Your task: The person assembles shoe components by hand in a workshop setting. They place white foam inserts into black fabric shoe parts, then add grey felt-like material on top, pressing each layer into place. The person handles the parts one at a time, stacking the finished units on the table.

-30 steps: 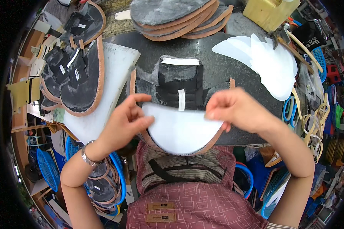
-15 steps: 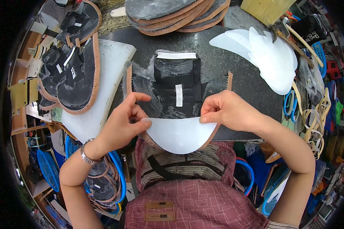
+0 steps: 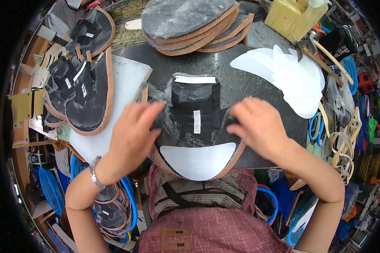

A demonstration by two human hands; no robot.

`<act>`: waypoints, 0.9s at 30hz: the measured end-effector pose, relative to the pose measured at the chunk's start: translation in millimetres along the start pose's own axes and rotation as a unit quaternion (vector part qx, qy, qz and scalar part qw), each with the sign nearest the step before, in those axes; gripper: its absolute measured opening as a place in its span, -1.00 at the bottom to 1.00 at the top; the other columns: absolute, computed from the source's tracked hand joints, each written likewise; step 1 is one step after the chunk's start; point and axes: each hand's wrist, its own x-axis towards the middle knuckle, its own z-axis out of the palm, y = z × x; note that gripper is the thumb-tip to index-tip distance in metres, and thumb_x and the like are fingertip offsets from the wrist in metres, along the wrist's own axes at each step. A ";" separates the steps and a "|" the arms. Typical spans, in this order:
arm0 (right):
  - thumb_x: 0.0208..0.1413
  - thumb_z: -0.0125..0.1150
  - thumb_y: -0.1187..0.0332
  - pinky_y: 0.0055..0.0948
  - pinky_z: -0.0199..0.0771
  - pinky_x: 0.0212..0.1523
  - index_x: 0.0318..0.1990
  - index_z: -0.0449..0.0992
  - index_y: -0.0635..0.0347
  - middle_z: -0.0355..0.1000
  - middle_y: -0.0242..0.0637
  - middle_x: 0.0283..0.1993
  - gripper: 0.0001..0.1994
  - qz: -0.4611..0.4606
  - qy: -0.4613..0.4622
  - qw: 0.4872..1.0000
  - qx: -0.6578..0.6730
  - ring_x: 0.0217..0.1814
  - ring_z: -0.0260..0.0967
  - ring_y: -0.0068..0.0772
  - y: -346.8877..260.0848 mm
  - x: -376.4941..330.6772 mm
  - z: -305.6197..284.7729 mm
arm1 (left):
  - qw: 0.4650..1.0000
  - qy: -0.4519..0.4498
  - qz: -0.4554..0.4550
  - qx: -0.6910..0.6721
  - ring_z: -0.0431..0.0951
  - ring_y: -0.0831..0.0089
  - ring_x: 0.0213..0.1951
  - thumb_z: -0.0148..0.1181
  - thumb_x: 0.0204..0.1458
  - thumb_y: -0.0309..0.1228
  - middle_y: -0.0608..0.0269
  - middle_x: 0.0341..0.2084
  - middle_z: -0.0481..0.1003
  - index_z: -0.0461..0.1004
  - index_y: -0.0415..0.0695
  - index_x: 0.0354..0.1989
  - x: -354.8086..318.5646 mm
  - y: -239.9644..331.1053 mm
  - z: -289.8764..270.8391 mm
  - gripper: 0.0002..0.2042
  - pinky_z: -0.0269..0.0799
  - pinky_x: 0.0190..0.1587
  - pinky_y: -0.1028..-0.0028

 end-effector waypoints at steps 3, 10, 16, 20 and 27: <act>-0.16 0.32 0.20 -0.32 0.33 -0.36 -0.40 0.42 0.24 0.38 -0.20 -0.44 -0.70 0.062 0.079 0.994 0.039 -0.35 0.34 -0.16 15.6 25.1 8.1 | 0.979 0.045 -0.130 -0.153 0.40 0.25 -0.41 0.25 -0.17 -0.49 0.15 -0.46 0.38 0.30 -0.20 -0.02 35.5 -7.0 16.5 -0.54 0.33 -0.34 0.34; 0.01 0.25 0.30 -0.70 0.16 -0.48 -0.53 0.44 0.17 0.32 -0.59 -0.56 -0.81 0.304 -0.050 0.748 0.587 -0.51 0.19 -0.74 2.5 43.8 2.5 | 0.820 0.056 -0.232 -0.520 0.20 0.75 -0.56 0.15 -0.02 -0.51 0.54 -0.63 0.29 0.36 -0.24 0.01 50.1 -4.4 23.9 -0.63 0.13 -0.52 0.65; 0.04 0.21 0.42 -0.75 0.30 -0.43 -0.30 0.51 0.20 0.41 -0.51 -0.43 -0.91 0.234 0.030 0.550 0.801 -0.46 0.31 -0.75 -10.6 20.4 0.2 | 0.756 0.053 -0.252 -0.602 0.33 0.74 -0.35 0.09 0.03 -0.55 0.43 -0.32 0.47 0.46 -0.26 -0.04 35.8 19.1 -2.5 -0.71 0.27 -0.26 0.70; -0.07 0.09 0.61 -0.69 0.30 -0.39 -0.34 0.42 0.25 0.36 -0.50 -0.39 -0.89 0.191 0.166 0.795 0.551 -0.46 0.28 -0.65 -28.6 26.2 -0.6 | 0.836 0.078 -0.151 -0.522 0.39 0.69 -0.42 0.17 -0.04 -0.60 0.36 -0.46 0.47 0.54 -0.24 -0.17 23.6 31.4 -3.6 -0.77 0.30 -0.34 0.68; -0.07 0.11 0.50 -0.46 0.37 -0.11 0.01 0.37 0.30 0.43 -0.10 -0.14 -0.60 0.110 0.000 0.734 0.670 -0.17 0.43 -0.27 -3.6 27.2 -5.1 | 0.827 0.041 -0.162 -0.537 0.44 0.68 -0.44 0.19 -0.04 -0.60 0.36 -0.48 0.47 0.53 -0.28 -0.22 29.5 32.0 -16.5 -0.81 0.33 -0.40 0.68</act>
